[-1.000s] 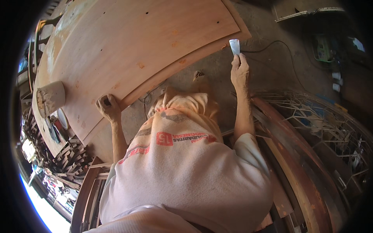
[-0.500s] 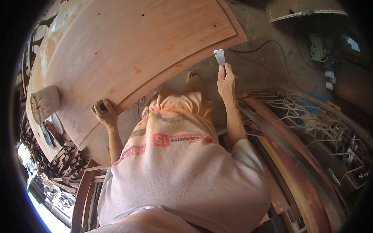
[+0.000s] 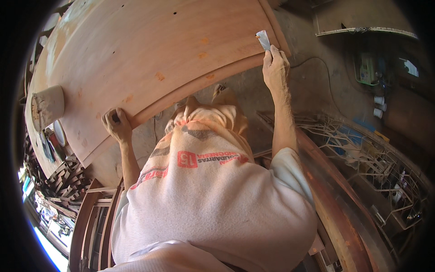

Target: The person sands a large wooden panel using an orbital sander, then uses a putty knife to apply wood filler into small holes on the panel's surface. The person also uses a brush to sweep dust off the panel.

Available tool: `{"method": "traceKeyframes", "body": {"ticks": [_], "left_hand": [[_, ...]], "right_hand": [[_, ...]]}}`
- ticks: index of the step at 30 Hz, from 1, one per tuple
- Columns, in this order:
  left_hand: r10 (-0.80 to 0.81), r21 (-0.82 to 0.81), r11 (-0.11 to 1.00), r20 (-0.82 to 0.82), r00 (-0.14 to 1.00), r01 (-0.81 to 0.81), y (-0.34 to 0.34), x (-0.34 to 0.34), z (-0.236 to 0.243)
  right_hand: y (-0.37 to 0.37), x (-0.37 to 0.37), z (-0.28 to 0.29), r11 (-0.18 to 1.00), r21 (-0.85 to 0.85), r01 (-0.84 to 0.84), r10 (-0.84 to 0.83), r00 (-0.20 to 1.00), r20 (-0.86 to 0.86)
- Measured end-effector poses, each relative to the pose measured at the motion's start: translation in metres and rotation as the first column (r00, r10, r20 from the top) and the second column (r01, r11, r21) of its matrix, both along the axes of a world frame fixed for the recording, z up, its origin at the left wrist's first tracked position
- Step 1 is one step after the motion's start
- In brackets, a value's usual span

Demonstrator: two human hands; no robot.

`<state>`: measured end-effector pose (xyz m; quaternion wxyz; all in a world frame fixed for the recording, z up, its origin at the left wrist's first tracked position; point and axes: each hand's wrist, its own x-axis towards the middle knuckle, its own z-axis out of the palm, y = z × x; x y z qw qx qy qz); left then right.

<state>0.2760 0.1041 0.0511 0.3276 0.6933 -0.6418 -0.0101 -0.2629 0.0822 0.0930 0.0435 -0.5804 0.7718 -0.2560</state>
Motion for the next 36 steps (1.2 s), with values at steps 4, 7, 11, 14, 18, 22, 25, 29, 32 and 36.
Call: {"method": "traceKeyframes", "body": {"ticks": [4, 7, 11, 14, 18, 22, 25, 29, 32, 36], "left_hand": [[0.012, 0.001, 1.0, 0.005, 1.0, -0.012, 0.0, 0.001, 0.0], [0.014, -0.001, 1.0, 0.011, 1.0, -0.014, 0.0, 0.001, -0.002], [0.018, -0.006, 1.0, 0.03, 0.999, -0.018, 0.0, 0.003, -0.004], [0.026, -0.003, 1.0, 0.036, 0.999, -0.025, 0.0, 0.003, -0.004], [0.026, -0.003, 1.0, 0.021, 0.999, -0.026, 0.001, 0.002, -0.003], [0.013, -0.018, 1.0, 0.003, 1.0, -0.013, -0.001, 0.001, -0.001], [0.013, -0.03, 0.999, 0.002, 1.0, -0.013, 0.0, -0.001, 0.0], [0.001, -0.048, 0.999, -0.008, 1.0, -0.002, 0.0, -0.001, -0.001], [-0.007, -0.062, 0.998, 0.002, 1.0, 0.007, -0.001, -0.001, -0.002], [0.004, -0.047, 0.999, -0.017, 1.0, -0.005, -0.001, 0.001, -0.003]], "right_hand": [[-0.008, -0.008, -0.009, 0.996, 0.09, -0.022, 0.034, 0.991, -0.132], [-0.006, -0.006, -0.007, 0.993, 0.118, -0.03, 0.046, 0.99, -0.134], [-0.006, 0.004, -0.003, 0.988, 0.15, -0.035, 0.055, 0.989, -0.137], [-0.003, 0.009, -0.003, 0.979, 0.202, -0.03, 0.075, 0.973, -0.219], [0.002, 0.012, -0.007, 0.968, 0.252, 0.001, 0.081, 0.945, -0.315], [0.006, 0.014, -0.005, 0.961, 0.275, -0.02, 0.137, 0.901, -0.412], [0.006, 0.016, 0.011, 0.916, 0.402, 0.015, 0.149, 0.915, -0.374], [0.014, 0.018, 0.023, 0.897, 0.44, 0.04, 0.123, 0.934, -0.335], [0.017, 0.017, 0.021, 0.927, 0.373, 0.023, 0.107, 0.94, -0.323], [0.011, 0.023, 0.012, 0.949, 0.315, -0.015, 0.095, 0.966, -0.239]]}}
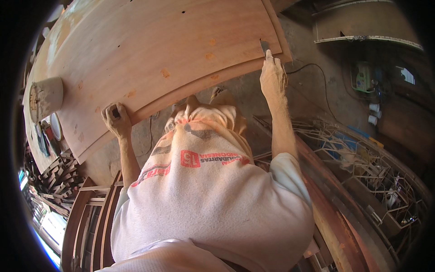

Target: The person sands a large wooden panel using an orbital sander, then uses a putty knife to apply wood filler into small holes on the panel's surface. The person also uses a brush to sweep dust off the panel.

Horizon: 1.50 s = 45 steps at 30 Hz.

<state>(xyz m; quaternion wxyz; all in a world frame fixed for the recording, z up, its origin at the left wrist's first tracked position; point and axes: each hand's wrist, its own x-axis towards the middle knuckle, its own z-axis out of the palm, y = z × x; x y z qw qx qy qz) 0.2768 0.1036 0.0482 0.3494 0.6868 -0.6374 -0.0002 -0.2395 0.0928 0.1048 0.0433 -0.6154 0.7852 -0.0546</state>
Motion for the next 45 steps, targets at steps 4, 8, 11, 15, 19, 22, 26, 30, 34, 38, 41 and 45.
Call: {"method": "traceKeyframes", "body": {"ticks": [4, 8, 11, 15, 19, 22, 26, 30, 34, 38, 41, 45], "left_hand": [[-0.006, 0.001, 1.0, 0.002, 1.0, 0.006, 0.0, 0.003, -0.001], [0.001, 0.01, 1.0, 0.007, 1.0, -0.001, 0.001, 0.002, 0.001], [0.012, -0.001, 1.0, 0.0, 1.0, -0.012, 0.002, 0.002, -0.001], [-0.012, 0.002, 1.0, 0.002, 1.0, 0.012, -0.002, -0.002, -0.001], [0.014, -0.013, 1.0, -0.02, 1.0, -0.014, -0.004, -0.004, 0.002], [0.05, 0.02, 0.999, -0.039, 0.998, -0.05, 0.001, 0.0, -0.004], [0.056, -0.033, 0.998, -0.048, 0.997, -0.058, 0.002, -0.001, 0.014], [0.08, 0.102, 0.993, -0.205, 0.976, -0.06, 0.005, 0.016, 0.027], [0.161, 0.097, 0.987, -0.429, 0.889, -0.131, -0.015, 0.053, 0.045], [0.328, -0.095, 0.88, -0.586, 0.741, -0.465, -0.078, 0.171, 0.073], [0.306, -0.2, 0.697, -0.785, 0.538, -0.688, -0.129, 0.293, 0.115], [0.292, -0.136, 0.817, -0.739, 0.607, -0.56, -0.179, 0.439, 0.095]], "right_hand": [[-0.008, 0.014, -0.009, 0.998, -0.066, -0.023, 0.027, 0.998, 0.049], [-0.01, 0.01, -0.001, 0.999, 0.035, -0.037, 0.036, 0.999, 0.022], [-0.014, 0.006, 0.02, 0.996, 0.067, -0.05, 0.048, 0.998, 0.031], [-0.015, 0.002, 0.022, 0.995, 0.097, -0.011, 0.012, 1.0, -0.003], [-0.023, 0.003, 0.04, 0.99, 0.137, -0.03, 0.029, 1.0, 0.01], [-0.026, -0.006, 0.039, 0.995, 0.067, -0.078, 0.076, 0.997, 0.033], [-0.02, -0.005, 0.049, 0.989, -0.018, -0.144, 0.143, 0.949, 0.281], [-0.013, 0.0, 0.04, 0.992, 0.103, -0.077, 0.029, 0.914, 0.405], [-0.024, 0.01, 0.031, 0.991, -0.083, -0.108, 0.133, 0.9, 0.416], [-0.034, 0.046, 0.033, 0.99, -0.118, -0.075, 0.125, 0.852, 0.508], [-0.044, 0.074, 0.027, 0.986, -0.157, -0.057, 0.13, 0.854, 0.504], [-0.055, 0.152, 0.045, 0.989, -0.087, -0.119, 0.147, 0.834, 0.531]]}}
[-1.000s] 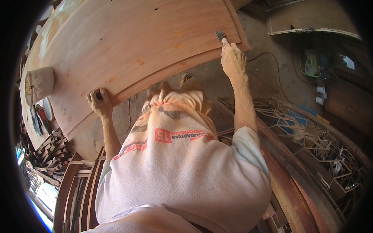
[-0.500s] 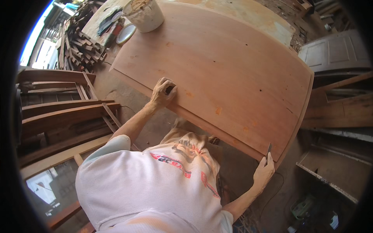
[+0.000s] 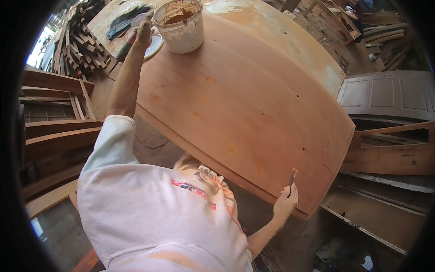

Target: The person sands a large wooden panel using an orbital sander, then uses a putty knife to apply wood filler into small holes on the panel's surface. The person also uses a brush to sweep dust off the panel.

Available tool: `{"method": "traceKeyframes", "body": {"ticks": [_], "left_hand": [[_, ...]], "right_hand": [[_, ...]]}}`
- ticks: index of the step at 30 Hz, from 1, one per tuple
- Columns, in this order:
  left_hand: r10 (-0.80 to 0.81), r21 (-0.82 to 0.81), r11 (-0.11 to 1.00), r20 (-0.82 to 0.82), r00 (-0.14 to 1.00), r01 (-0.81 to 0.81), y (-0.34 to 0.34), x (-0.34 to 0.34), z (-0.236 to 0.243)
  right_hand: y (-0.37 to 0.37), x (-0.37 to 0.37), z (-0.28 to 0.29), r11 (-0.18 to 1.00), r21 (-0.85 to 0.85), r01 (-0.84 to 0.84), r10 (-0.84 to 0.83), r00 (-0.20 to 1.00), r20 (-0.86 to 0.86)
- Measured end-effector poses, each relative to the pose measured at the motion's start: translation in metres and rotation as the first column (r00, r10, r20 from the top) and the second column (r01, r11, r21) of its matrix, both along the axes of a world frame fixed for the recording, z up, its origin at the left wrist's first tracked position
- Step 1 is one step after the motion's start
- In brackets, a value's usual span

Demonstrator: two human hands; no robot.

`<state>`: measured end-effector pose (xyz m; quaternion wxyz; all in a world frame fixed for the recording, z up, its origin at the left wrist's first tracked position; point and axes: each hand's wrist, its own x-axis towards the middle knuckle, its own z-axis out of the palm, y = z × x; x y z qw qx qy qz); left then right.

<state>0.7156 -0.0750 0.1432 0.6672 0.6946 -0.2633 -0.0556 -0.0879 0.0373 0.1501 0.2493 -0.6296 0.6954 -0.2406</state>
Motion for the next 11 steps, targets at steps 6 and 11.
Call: {"method": "traceKeyframes", "body": {"ticks": [6, 11], "left_hand": [[-0.452, -0.244, 0.892, -0.468, 0.76, 0.381, -0.026, 0.045, -0.014], [-0.454, -0.045, 0.885, -0.307, 0.836, 0.464, 0.008, 0.017, 0.005]], "right_hand": [[-0.023, 0.109, 0.017, 0.996, -0.019, -0.084, 0.085, 0.995, 0.046], [-0.082, 0.218, 0.038, 0.947, -0.056, -0.316, 0.319, 0.946, 0.061]]}}
